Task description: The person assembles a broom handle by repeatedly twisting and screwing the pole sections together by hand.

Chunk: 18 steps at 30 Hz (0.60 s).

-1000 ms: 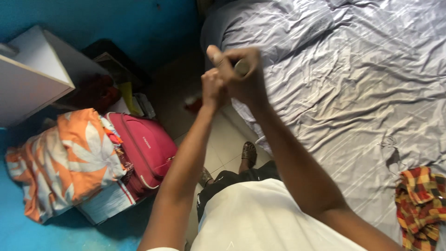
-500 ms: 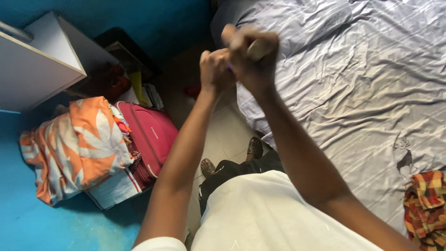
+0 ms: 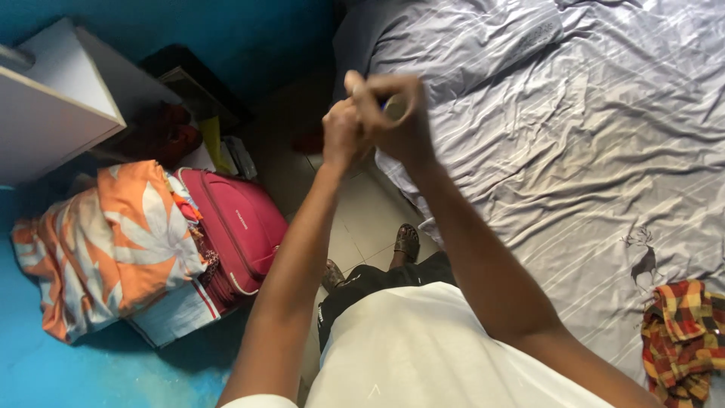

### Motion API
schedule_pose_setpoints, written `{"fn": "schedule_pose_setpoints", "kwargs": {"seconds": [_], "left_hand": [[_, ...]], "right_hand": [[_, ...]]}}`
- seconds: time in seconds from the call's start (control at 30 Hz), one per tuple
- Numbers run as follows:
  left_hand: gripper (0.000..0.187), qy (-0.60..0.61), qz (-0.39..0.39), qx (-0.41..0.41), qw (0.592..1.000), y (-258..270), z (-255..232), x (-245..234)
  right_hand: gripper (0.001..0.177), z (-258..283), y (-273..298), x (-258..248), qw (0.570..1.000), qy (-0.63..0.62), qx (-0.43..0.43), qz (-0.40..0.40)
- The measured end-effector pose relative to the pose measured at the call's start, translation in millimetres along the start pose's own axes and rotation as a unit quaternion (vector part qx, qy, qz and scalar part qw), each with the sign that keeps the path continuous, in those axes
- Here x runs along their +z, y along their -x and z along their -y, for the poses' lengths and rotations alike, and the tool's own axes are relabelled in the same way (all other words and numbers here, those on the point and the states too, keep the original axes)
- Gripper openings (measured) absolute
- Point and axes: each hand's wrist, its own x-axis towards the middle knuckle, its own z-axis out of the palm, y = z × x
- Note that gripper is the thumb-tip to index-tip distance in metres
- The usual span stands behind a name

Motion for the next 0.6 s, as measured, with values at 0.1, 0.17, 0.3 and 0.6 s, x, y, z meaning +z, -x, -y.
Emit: {"fn": "schedule_pose_setpoints", "kwargs": {"seconds": [0.1,0.17,0.3,0.6], "left_hand": [[0.025,0.038,0.003,0.01,0.999,-16.0,-47.0,-20.3],[0.022,0.099,-0.005,0.009,0.995,-13.0,-74.1,-32.2],[0.023,0.046,0.04,0.015,0.998,-23.6,-81.1,-62.2],[0.019,-0.041,-0.004,-0.114,0.993,3.7,8.8,-72.8]], "right_hand": [[0.055,34.2,-24.2,-18.6,1.0,-0.003,-0.005,-0.013],[0.046,47.1,-28.8,-15.2,0.992,-0.114,0.019,-0.048],[0.043,54.9,-26.3,1.9,0.962,-0.259,0.006,-0.091],[0.028,8.3,9.0,54.5,0.992,-0.095,-0.082,0.002]]}}
